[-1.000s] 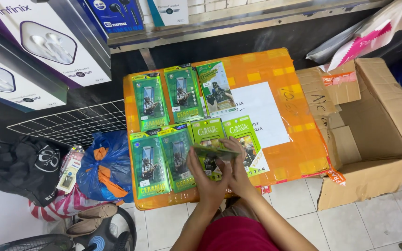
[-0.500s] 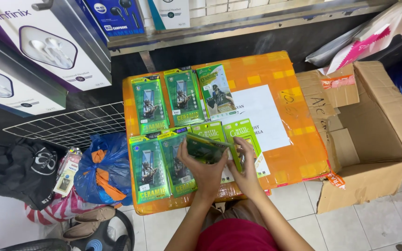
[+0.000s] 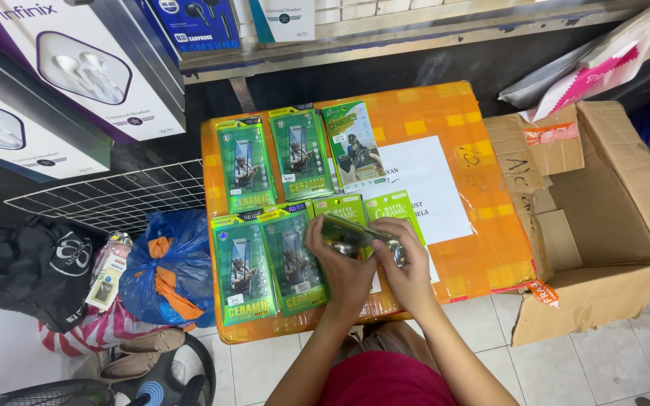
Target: The person opens a cardboard box of packaged ceramic screen protectors on a table, takes out the hanging blister packs one at a time, and hangs each pack onto the hooks of a wire display rack above the table, arranging them alongside existing stock.
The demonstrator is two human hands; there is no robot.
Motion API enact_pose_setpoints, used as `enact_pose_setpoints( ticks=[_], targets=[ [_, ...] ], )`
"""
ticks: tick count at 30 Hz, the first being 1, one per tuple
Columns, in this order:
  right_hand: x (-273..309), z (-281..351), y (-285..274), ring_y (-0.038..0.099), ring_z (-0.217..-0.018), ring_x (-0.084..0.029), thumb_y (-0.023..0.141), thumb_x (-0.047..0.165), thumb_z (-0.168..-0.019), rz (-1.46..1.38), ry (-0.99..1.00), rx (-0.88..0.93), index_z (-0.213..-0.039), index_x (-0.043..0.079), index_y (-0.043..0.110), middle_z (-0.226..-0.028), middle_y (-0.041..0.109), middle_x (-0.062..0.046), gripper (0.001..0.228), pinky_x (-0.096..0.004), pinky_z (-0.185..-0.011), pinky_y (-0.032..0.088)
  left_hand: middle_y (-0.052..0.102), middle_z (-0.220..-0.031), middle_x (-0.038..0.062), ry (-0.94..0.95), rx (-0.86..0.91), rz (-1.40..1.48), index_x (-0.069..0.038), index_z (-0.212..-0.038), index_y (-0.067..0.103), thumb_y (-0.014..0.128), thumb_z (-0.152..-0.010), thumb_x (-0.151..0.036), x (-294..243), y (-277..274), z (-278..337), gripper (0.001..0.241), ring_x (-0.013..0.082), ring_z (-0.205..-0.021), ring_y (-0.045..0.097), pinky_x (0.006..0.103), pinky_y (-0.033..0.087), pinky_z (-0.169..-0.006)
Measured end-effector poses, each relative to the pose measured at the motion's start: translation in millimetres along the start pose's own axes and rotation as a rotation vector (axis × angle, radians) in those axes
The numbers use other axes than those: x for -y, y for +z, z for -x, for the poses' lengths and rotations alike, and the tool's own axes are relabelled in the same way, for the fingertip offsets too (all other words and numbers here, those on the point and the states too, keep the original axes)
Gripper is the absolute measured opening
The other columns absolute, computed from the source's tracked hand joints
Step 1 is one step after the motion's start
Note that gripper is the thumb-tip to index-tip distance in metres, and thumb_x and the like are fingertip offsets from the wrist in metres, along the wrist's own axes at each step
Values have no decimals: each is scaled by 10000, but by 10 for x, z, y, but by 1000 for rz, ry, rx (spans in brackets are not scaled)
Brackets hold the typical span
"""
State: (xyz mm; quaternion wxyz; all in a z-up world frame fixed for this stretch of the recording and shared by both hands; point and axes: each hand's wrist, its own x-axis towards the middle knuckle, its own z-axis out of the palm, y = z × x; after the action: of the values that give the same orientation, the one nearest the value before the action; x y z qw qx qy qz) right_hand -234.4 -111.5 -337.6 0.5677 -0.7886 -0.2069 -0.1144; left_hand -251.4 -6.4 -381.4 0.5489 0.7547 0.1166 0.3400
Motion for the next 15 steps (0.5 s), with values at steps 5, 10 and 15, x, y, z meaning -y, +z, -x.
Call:
enact_pose_setpoints(
  ticks=[5,10,15],
  targets=[
    [123,-37,-77,686,-1080,-227,680,-22,-949,-10,83,58,-1143,7,682,-1155,702,-114,196,-302,-949,529,385,-1477,227,89,35,45,-28,-1548,145,913,-739,-89,73,65,33,1117,393,-1379,448,523,394,-1156],
    [189,-92,-127,649,-1051,-208,674,-3,-934,-66,129,104,-1186,-13,653,-1129,667,-103,253,-289,-931,500,386,-1354,244,112,66,-79,-31,-1570,124,967,-698,-202,44,6,6,1225,410,-1268,462,534,421,-1061],
    [-174,-18,-146,617,-1012,-117,631,38,-1010,-410,377,-9,-1168,3,667,-1094,675,-46,166,-247,-859,500,422,-1271,220,58,85,-224,-49,-1573,226,983,-632,-313,-215,-13,-44,1236,414,-1185,463,541,421,-1004]
  ],
)
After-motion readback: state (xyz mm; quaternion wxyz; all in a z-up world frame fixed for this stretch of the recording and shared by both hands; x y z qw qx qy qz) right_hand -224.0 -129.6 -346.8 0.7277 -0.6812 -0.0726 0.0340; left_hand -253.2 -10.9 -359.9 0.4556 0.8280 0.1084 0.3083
